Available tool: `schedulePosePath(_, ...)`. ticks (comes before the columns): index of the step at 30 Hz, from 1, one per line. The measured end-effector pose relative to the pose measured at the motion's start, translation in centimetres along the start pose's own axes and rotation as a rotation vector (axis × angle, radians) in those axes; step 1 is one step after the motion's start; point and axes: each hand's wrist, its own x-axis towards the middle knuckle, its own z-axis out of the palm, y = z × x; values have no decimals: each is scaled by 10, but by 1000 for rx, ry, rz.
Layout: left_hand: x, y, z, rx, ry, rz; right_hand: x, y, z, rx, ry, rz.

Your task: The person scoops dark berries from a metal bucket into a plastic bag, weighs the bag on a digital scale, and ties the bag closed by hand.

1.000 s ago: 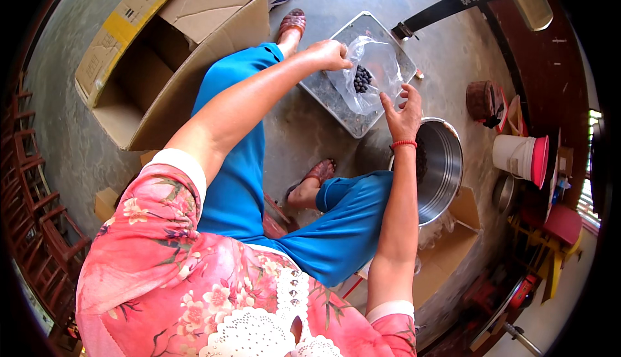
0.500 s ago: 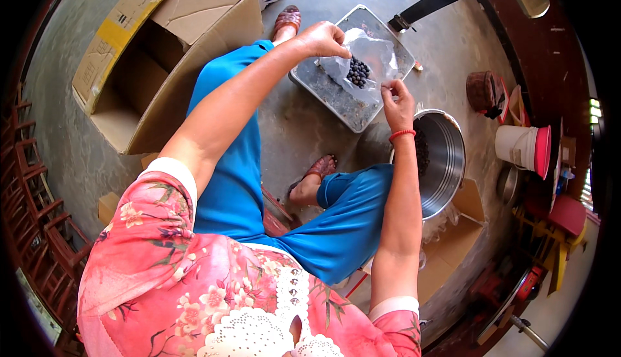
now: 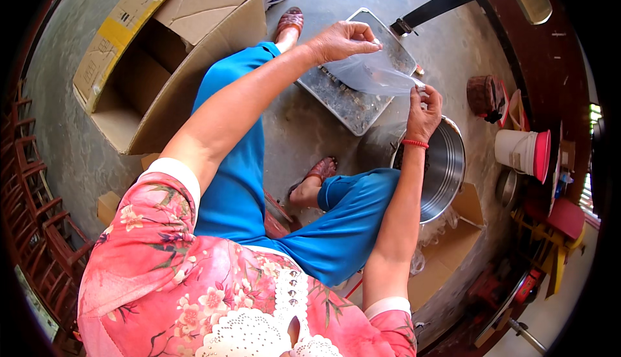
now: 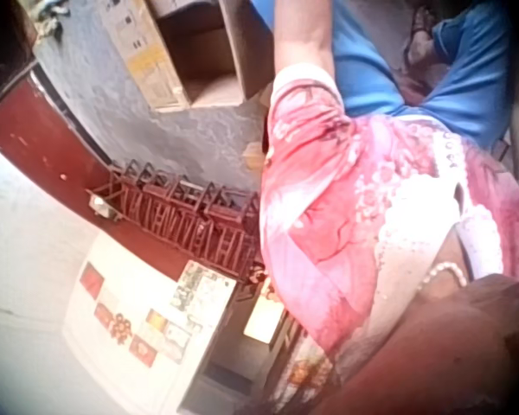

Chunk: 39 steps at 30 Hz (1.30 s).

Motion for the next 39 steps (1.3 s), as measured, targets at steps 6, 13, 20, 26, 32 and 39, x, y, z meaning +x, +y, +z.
schedulePosePath(6,-1,-10,13,-41,-75,46,-1,-9,5,73,-90,-54)
schedulePosePath(13,-9,-17,35,518,-200,86,-8,-15,17,287,-416,136)
schedulePosePath(20,-13,-41,46,590,-222,24,-8,-17,21,291,-459,118)
schedulePosePath(26,-14,-43,47,510,-185,49,-12,0,27,9,-442,16)
schedulePosePath(32,-13,-38,47,366,-198,-112,-12,7,27,57,-496,200)
schedulePosePath(39,-12,-35,46,468,-110,-153,-7,10,22,191,-425,286)
